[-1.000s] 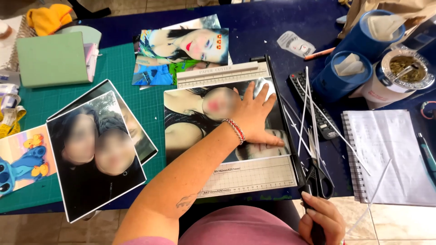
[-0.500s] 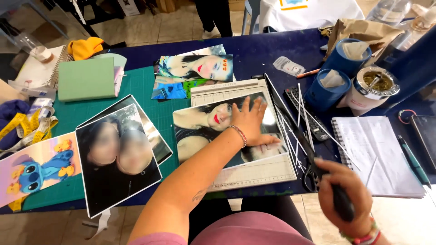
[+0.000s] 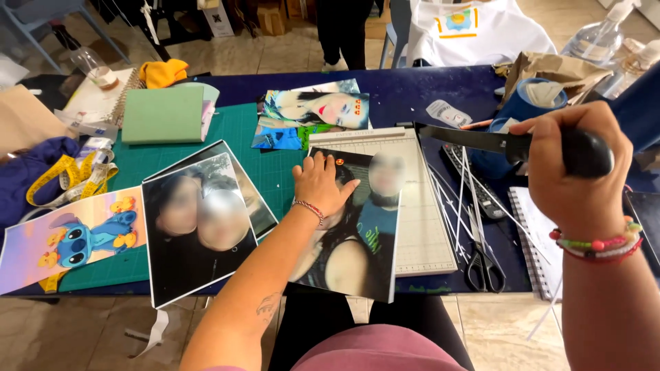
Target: Trimming the edges of printed photos using a manual paper cutter on a workbench.
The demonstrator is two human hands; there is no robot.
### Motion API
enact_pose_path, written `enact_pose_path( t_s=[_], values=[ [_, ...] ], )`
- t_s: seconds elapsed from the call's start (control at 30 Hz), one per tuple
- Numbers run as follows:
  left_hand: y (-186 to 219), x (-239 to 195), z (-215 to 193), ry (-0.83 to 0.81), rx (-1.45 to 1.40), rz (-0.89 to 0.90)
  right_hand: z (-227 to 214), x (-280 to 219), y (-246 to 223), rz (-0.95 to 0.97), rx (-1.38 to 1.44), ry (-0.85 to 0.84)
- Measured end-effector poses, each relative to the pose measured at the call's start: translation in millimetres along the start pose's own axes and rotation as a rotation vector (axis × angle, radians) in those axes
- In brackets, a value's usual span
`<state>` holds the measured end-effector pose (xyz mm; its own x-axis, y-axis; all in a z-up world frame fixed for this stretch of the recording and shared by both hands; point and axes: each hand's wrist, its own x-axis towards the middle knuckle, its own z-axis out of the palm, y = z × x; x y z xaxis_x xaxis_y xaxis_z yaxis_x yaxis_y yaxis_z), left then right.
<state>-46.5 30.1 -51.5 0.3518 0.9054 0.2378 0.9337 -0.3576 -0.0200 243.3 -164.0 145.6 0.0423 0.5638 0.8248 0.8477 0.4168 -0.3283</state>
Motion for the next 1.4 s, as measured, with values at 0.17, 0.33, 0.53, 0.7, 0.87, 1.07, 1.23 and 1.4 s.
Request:
enact_pose_path(
  t_s=[0.17,0.33,0.53,0.7,0.87,1.07,1.23,1.4],
  values=[
    [21.3,10.2,-3.0,0.094,-0.052,-0.081,3.5,25.4,10.1,0.004,0.022,-0.023],
    [68.0,13.2,-39.4,-0.017,-0.38,0.173,4.6,32.8,15.5,0.007,0.031,-0.021],
    [81.1,24.9,-61.0,-0.35,-0.206,0.482,4.6,32.5,19.2,0.01,0.077,-0.036],
    [56.9,24.3,-59.2,-0.616,-0.191,0.484,4.0,34.5,18.8,-0.005,0.05,-0.046],
    [88.3,30.9,-63.1,-0.554,-0.168,0.474,7.1,41.1,20.2,-0.005,0.063,-0.039],
    [117.8,45.2,-42.9,-0.465,-0.202,0.44,9.8,50.2,22.1,0.003,0.096,-0.043],
    [123.7,57.5,-34.9,-0.468,-0.204,0.471,10.9,53.6,19.5,0.014,0.123,-0.055],
    [135.4,63.8,-42.0,-0.501,-0.196,0.509,9.7,52.8,14.0,-0.007,0.081,-0.071]
  ],
)
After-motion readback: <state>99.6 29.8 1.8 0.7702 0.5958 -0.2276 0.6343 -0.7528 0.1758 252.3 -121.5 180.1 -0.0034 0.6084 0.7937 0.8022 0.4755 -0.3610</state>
